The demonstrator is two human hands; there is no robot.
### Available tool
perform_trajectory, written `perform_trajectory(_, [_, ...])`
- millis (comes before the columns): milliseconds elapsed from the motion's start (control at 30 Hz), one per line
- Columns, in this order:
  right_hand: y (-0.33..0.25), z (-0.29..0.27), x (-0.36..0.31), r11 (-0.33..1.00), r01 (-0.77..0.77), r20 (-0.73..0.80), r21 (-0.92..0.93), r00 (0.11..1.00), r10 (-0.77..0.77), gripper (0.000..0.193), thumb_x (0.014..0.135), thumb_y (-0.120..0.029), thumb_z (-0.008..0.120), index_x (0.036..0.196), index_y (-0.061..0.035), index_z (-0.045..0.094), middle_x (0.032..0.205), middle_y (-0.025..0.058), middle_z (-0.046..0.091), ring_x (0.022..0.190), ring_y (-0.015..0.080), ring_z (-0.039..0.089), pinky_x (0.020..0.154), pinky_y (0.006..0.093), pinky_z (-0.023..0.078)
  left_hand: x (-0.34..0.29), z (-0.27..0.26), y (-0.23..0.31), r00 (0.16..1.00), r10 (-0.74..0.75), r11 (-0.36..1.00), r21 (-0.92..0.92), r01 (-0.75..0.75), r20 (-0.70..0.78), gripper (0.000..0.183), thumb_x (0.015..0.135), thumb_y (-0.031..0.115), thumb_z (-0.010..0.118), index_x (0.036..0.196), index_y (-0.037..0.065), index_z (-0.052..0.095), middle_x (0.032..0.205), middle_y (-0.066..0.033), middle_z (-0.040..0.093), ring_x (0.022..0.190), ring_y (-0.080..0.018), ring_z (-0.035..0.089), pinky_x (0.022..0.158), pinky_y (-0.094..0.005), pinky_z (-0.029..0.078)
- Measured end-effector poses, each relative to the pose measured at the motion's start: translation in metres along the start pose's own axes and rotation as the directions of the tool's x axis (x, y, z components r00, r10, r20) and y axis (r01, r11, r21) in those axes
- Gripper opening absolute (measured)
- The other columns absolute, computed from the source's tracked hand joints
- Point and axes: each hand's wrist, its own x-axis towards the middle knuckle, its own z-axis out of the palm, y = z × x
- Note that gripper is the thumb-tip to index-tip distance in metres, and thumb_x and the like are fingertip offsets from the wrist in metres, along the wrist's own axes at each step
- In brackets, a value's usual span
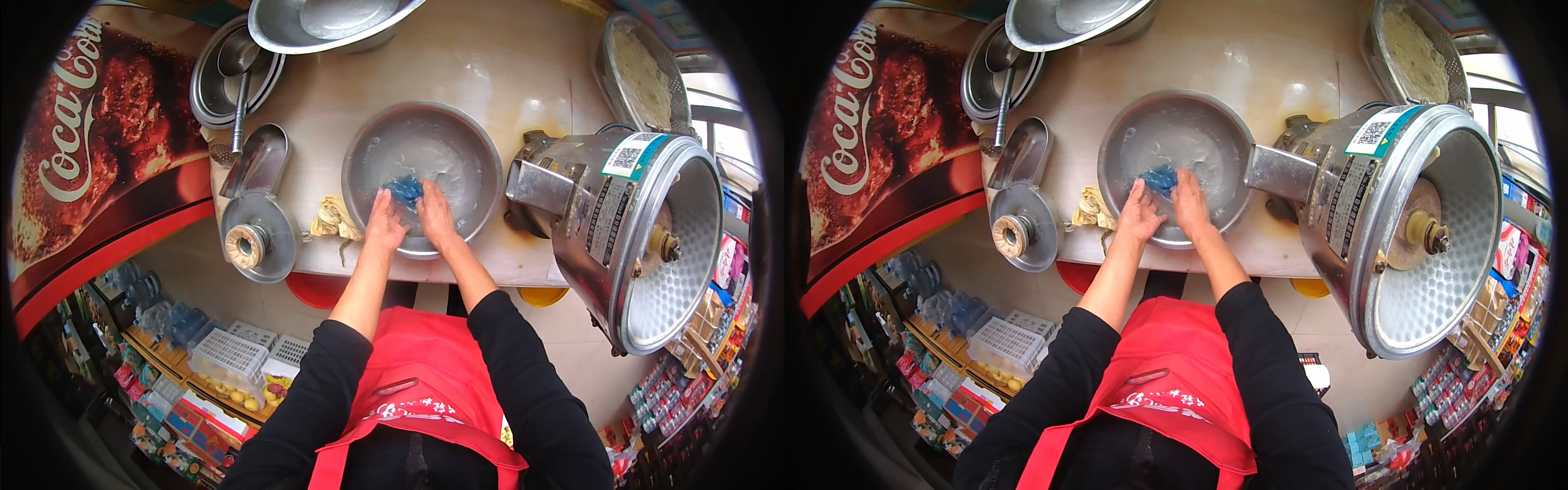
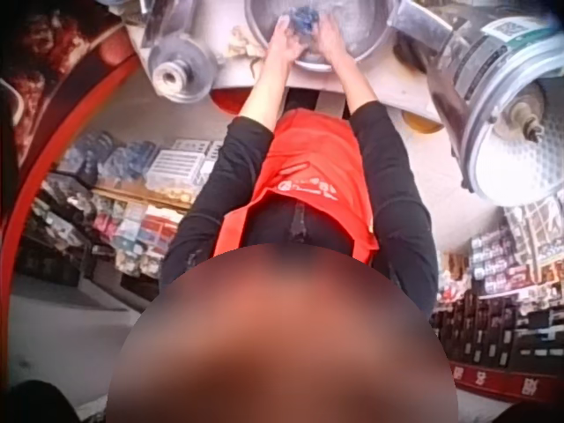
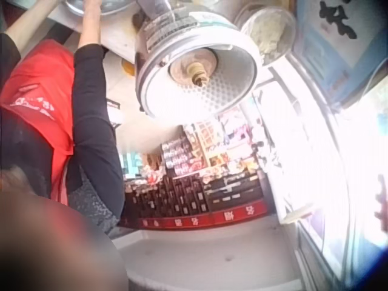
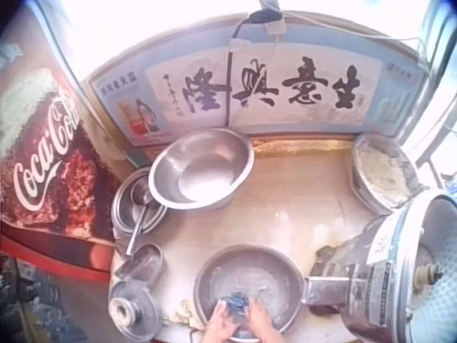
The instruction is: The person assembles a food processor by placing a plastic bag into the grinding chamber, inserting the grinding disc, and securing the lid. They then use a wrench to tighten the central nut and clean the exterior of the machine with a blue cloth.
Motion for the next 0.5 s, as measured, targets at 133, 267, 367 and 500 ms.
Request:
perform_trajectory(133, [-0.036, 0.010, -0.048, 0.983, 0.069, 0.031, 0.170, 0.997, -0.076, 0.034, 0.087, -0.011, 0.062, 0.120, -0.0048, 0.056, 0.122, 0.0245, 0.057, 0.103, 0.0441, 0.061, 0.088, 0.0514, 0.049, 0.014, 0.002, 0.010, 0.964, -0.257, 0.949, -0.171, 0.265, 0.071, 0.057, 0.092, 0.039, 0.071, 0.141, 0.023, 0.049, 0.142, -0.0106, 0.049, 0.131, -0.0343, 0.046, 0.110, -0.0662, 0.032])
perform_trajectory(267, [-0.060, 0.008, -0.055, 0.990, 0.052, -0.195, 0.129, 0.980, -0.026, 0.030, 0.092, -0.022, 0.059, 0.118, -0.0057, 0.059, 0.124, 0.0209, 0.057, 0.118, 0.0420, 0.053, 0.101, 0.0476, 0.042, 0.003, 0.018, -0.006, 0.549, -0.105, 0.839, -0.223, 0.497, 0.829, 0.042, 0.101, 0.024, 0.055, 0.142, 0.020, 0.048, 0.138, -0.0172, 0.052, 0.128, -0.0326, 0.051, 0.108, -0.0578, 0.042])
perform_trajectory(367, [-0.043, -0.003, 0.010, 0.943, -0.206, -0.154, 0.261, 0.955, 0.252, 0.034, 0.097, -0.024, 0.053, 0.124, -0.0039, 0.059, 0.133, 0.0207, 0.054, 0.125, 0.0375, 0.050, 0.107, 0.0449, 0.039, -0.025, 0.030, -0.022, 0.924, 0.096, 0.994, 0.005, -0.106, 0.370, 0.046, 0.105, 0.013, 0.046, 0.150, 0.013, 0.040, 0.150, -0.0136, 0.044, 0.137, -0.0248, 0.044, 0.117, -0.0435, 0.034])
perform_trajectory(500, [-0.033, -0.004, 0.011, 0.766, -0.165, -0.035, 0.622, 0.971, 0.238, 0.041, 0.104, -0.023, 0.046, 0.141, -0.0069, 0.054, 0.154, 0.0200, 0.038, 0.146, 0.0317, 0.031, 0.119, 0.0396, 0.023, -0.036, 0.055, -0.016, 0.954, 0.083, 0.996, 0.012, -0.090, 0.288, 0.061, 0.104, 0.039, 0.052, 0.155, 0.010, 0.034, 0.153, -0.0123, 0.040, 0.139, -0.0237, 0.041, 0.117, -0.0376, 0.034])
